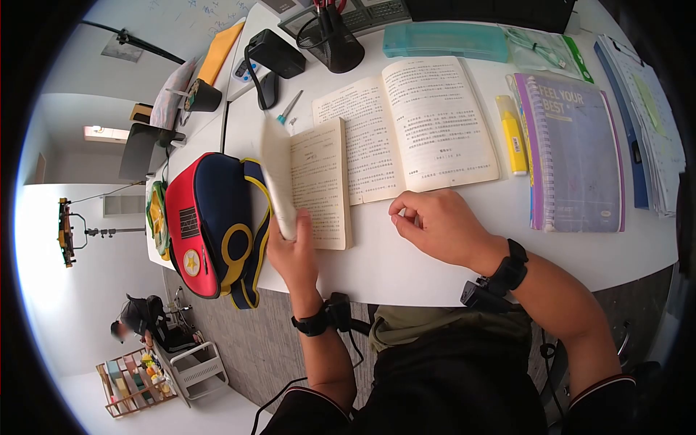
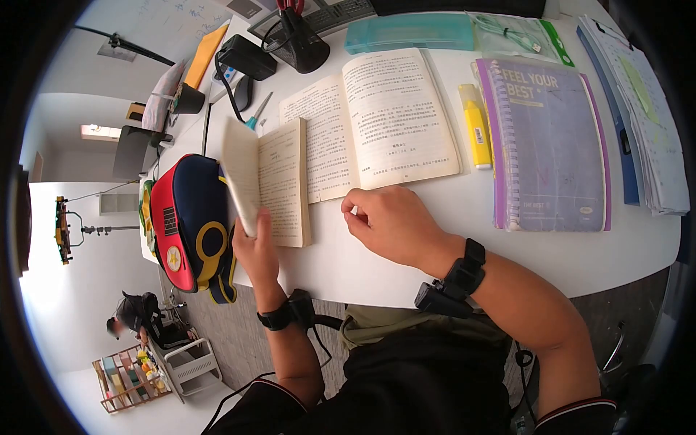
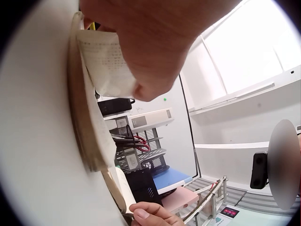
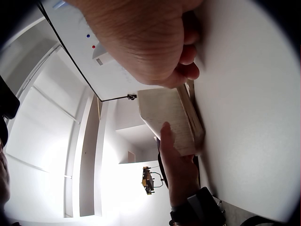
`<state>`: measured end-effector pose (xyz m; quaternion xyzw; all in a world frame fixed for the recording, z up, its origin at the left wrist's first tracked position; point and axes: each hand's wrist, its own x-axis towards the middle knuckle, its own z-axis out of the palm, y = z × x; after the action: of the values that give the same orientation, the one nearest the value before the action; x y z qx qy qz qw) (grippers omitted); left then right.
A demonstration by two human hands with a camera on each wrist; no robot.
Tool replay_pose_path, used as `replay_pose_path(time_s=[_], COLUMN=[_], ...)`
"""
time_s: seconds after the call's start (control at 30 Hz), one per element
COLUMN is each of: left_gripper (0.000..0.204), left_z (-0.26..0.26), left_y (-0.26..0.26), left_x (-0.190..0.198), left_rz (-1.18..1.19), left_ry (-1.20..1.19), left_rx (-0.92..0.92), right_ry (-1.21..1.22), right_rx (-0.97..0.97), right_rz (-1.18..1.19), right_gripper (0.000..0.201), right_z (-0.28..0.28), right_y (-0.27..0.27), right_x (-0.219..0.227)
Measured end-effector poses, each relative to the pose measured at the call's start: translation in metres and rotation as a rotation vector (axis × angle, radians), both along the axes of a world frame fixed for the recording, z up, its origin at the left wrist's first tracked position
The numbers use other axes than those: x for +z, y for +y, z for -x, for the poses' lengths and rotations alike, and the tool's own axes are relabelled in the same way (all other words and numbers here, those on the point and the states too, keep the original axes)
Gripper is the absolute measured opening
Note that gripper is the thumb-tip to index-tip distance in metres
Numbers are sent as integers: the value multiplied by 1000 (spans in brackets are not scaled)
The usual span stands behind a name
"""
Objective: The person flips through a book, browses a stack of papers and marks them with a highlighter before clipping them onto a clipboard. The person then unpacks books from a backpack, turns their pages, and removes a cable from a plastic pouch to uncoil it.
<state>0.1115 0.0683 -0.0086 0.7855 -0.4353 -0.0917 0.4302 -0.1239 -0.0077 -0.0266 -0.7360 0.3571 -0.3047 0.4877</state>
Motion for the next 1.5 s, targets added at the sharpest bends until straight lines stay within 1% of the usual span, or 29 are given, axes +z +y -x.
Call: replay_pose_path(time_s=[0.03, 0.17, 0.23, 0.27, 0.33, 0.37, 0.43, 0.47, 0.53, 0.57, 0.63, 0.7, 0.8, 0.87, 0.9, 0.97, 1.0, 1.07, 1.1, 1.17, 1.23, 1.3, 1.37, 1.43, 1.5], left_gripper=[42, 44, 55, 55, 68, 78, 75, 75, 73, 73, 73, 75, 73, 67, 67, 53, 53, 37, 25, 22, 24, 26, 27, 29, 31], left_z=[3, 4, 6, 1, -13, -12, -14, -13, -10, -9, -8, -9, -12, -26, -31, -34, -33, -30, -30, -30, -28, -27, -39, -60, -65], left_y=[0, 2, 7, 9, 15, 19, 20, 21, 20, 20, 19, 15, 8, 4, 3, 5, 7, 12, 15, 19, 21, 20, 17, 15, 10], left_x=[4, -1, 0, -4, -16, -8, -7, -6, -2, 2, 9, 13, 18, 14, 13, 12, 11, 8, 8, 14, 26, 42, 51, 50, 49], left_rz=[-89, -44, -79, -78, 41, -40, 2, 2, -149, -141, -351, -374, -453, -421, -407, -308, -305, 32, 75, 196, 322, 432, 529, 480, 255], left_ry=[-69, -55, 15, 16, -74, 31, 114, 117, -130, -128, -311, -344, -361, -35, -39, 21, 21, 359, 445, 625, 596, 564, 500, 399, 169], left_rx=[17, -10, -41, -46, -212, -260, -243, -249, -89, -93, 74, 92, 105, 41, 40, 1, -2, -59, -83, -91, -68, -7, 18, 15, 100], right_ry=[-18, -32, -39, -38, -28, -25, -29, -26, -29, -26, -21, -15, -2, -1, 11, 24, 12, 0, -12, -22, -16, -22, -35, -22, -3], right_rx=[-12, -23, -17, -22, -8, -15, -12, -18, -15, -20, -17, -17, -11, -6, 0, 4, 8, 4, -5, -9, -1, -6, -8, -5, 13], right_rz=[24, 27, 20, 22, 36, 37, 46, 46, 31, 39, 75, 79, 69, 71, 58, 56, 45, 18, 53, 85, 53, 72, 92, 57, 27], right_gripper=[8, 8, 8, 8, 9, 9, 9, 9, 9, 9, 10, 10, 10, 10, 9, 9, 9, 9, 8, 9, 9, 9, 9, 8, 9], right_z=[0, 0, -1, 0, 1, 2, 1, 1, 1, 1, 0, 1, 2, 2, 2, 2, 3, 3, 3, 3, 2, 1, 1, 1, 2], right_y=[0, 1, 1, 1, 0, 0, 0, 1, 0, 0, 0, 0, 1, 1, 0, -3, -2, 0, 0, 1, 0, 0, 0, 0, -1], right_x=[-2, -2, -3, -3, -1, -1, -2, -2, -1, -2, -4, -4, -2, 0, 1, 4, 5, 2, 0, -3, -2, -4, -4, -1, 4])
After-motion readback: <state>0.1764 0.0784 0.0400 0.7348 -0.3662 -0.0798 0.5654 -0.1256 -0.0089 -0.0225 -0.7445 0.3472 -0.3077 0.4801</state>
